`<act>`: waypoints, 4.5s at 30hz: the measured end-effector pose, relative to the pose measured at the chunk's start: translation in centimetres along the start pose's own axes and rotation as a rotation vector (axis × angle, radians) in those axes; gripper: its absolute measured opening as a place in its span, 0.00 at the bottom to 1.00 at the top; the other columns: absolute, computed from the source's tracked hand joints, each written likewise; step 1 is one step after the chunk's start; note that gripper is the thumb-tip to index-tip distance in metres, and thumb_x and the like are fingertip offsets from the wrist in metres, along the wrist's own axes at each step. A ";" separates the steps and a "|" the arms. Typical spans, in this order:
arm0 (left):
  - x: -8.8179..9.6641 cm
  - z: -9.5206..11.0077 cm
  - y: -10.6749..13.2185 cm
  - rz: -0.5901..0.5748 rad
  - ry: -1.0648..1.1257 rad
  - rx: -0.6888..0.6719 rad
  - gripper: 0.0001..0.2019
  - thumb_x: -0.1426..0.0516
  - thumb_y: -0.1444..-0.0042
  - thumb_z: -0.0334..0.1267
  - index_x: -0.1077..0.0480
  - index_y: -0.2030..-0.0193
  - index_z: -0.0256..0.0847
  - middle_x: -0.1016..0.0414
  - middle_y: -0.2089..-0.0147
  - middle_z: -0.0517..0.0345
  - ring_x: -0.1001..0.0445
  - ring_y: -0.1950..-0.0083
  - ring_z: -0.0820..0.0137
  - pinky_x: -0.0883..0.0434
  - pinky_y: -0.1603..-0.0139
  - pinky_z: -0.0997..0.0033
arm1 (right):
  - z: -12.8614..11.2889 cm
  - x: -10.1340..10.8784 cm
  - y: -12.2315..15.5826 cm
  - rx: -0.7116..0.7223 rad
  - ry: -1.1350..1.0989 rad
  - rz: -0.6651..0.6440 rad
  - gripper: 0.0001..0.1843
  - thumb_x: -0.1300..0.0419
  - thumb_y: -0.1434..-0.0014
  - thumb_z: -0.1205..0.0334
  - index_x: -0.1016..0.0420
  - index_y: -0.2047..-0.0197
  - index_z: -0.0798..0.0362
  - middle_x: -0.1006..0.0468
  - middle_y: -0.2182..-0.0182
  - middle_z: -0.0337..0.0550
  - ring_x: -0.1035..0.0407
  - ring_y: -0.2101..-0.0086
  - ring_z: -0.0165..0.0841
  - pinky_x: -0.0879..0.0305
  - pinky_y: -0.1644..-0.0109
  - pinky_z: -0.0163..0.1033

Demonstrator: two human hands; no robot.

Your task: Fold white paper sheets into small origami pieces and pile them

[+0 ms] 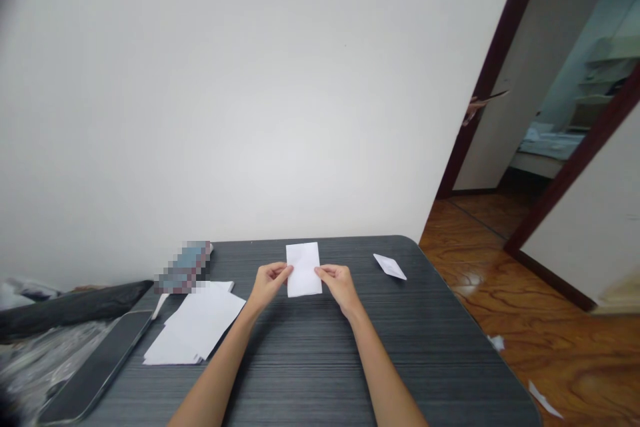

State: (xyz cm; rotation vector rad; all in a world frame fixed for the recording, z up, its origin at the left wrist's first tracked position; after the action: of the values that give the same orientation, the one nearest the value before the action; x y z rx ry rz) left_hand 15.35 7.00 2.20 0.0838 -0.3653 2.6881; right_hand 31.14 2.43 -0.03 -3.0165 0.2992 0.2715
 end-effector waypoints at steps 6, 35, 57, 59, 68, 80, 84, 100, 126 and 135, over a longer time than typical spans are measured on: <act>0.2 0.3 0.0 -0.032 0.040 0.004 0.14 0.44 0.55 0.43 0.29 0.71 0.31 0.29 0.77 0.55 0.33 0.77 0.74 0.36 0.77 0.77 | -0.1 0.2 0.0 0.041 0.014 -0.023 0.20 0.38 0.59 0.53 0.26 0.64 0.57 0.24 0.78 0.43 0.32 0.77 0.33 0.37 0.70 0.39; -2.4 -3.3 0.5 0.069 1.025 0.624 0.08 0.52 0.50 0.20 0.35 0.72 0.31 0.32 0.83 0.61 0.32 0.82 0.83 0.34 0.80 0.91 | -2.9 -0.2 0.8 0.255 -0.110 -0.137 0.12 0.38 0.60 0.55 0.29 0.72 0.52 0.30 0.55 0.46 0.37 0.54 0.38 0.45 0.50 0.43; -2.2 3.1 1.4 -0.091 -0.264 -0.282 0.11 0.48 0.49 0.39 0.29 0.63 0.36 0.28 0.64 0.51 0.31 0.62 0.69 0.35 0.61 0.71 | -3.9 -1.6 2.1 0.527 0.537 -0.182 0.09 0.48 0.47 0.63 0.27 0.71 0.53 0.25 0.70 0.43 0.32 0.68 0.31 0.38 0.62 0.36; -2.2 3.1 1.4 -0.080 -0.267 -0.292 0.11 0.48 0.49 0.39 0.29 0.64 0.36 0.28 0.64 0.51 0.31 0.63 0.69 0.35 0.61 0.71 | -4.1 -1.6 2.3 0.546 0.554 -0.175 0.09 0.48 0.47 0.63 0.27 0.72 0.53 0.25 0.70 0.43 0.32 0.69 0.31 0.38 0.62 0.36; -2.2 2.9 1.2 -0.062 -0.287 -0.293 0.11 0.49 0.48 0.38 0.28 0.66 0.36 0.27 0.66 0.51 0.30 0.64 0.70 0.34 0.62 0.72 | -4.2 -1.7 2.4 0.567 0.580 -0.141 0.10 0.49 0.47 0.64 0.28 0.73 0.54 0.25 0.73 0.42 0.32 0.70 0.32 0.37 0.64 0.35; -1.8 2.3 1.3 -0.016 -0.438 -0.261 0.11 0.50 0.47 0.37 0.27 0.67 0.37 0.25 0.67 0.54 0.28 0.65 0.70 0.34 0.63 0.74 | -3.4 -1.1 1.9 0.482 0.641 -0.118 0.10 0.46 0.50 0.59 0.28 0.75 0.54 0.25 0.76 0.41 0.32 0.73 0.32 0.38 0.65 0.35; -1.6 2.0 1.3 0.041 -0.452 -0.232 0.11 0.50 0.48 0.37 0.27 0.67 0.38 0.25 0.66 0.54 0.28 0.66 0.70 0.33 0.64 0.74 | -2.7 -0.9 1.6 0.392 0.506 -0.086 0.09 0.45 0.51 0.58 0.28 0.71 0.54 0.25 0.76 0.40 0.32 0.72 0.32 0.37 0.66 0.35; -1.2 1.3 1.1 0.079 -0.392 -0.183 0.11 0.49 0.49 0.38 0.27 0.69 0.37 0.24 0.67 0.54 0.28 0.66 0.69 0.32 0.65 0.72 | 0.3 -0.8 0.0 0.093 0.114 -0.026 0.14 0.42 0.55 0.55 0.27 0.73 0.59 0.25 0.78 0.44 0.34 0.78 0.30 0.37 0.73 0.35; -1.2 1.9 1.9 0.020 -0.656 -0.530 0.11 0.54 0.45 0.33 0.31 0.63 0.38 0.26 0.67 0.53 0.29 0.66 0.71 0.32 0.64 0.72 | -2.5 -1.7 2.2 0.495 0.768 -0.184 0.06 0.50 0.46 0.64 0.33 0.69 0.52 0.28 0.72 0.40 0.35 0.70 0.31 0.40 0.63 0.36; -1.0 2.4 2.1 0.179 -0.566 -0.480 0.10 0.51 0.47 0.34 0.29 0.66 0.40 0.25 0.66 0.55 0.27 0.66 0.72 0.31 0.63 0.73 | -0.2 -1.5 0.5 0.252 0.308 -0.055 0.11 0.44 0.52 0.57 0.30 0.70 0.56 0.26 0.74 0.43 0.33 0.72 0.32 0.36 0.66 0.36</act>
State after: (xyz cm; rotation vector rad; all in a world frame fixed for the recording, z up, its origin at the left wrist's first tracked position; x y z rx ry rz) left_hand 15.43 4.09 3.87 0.6995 -1.2239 2.6201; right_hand 29.67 2.22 0.38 -2.8010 0.2516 -0.2228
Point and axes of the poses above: each hand's wrist, its own y-axis away from the middle knuckle, its own x-axis out of the back of the hand, z = x × y, the point moved 4 cm from there along -y, towards the middle knuckle
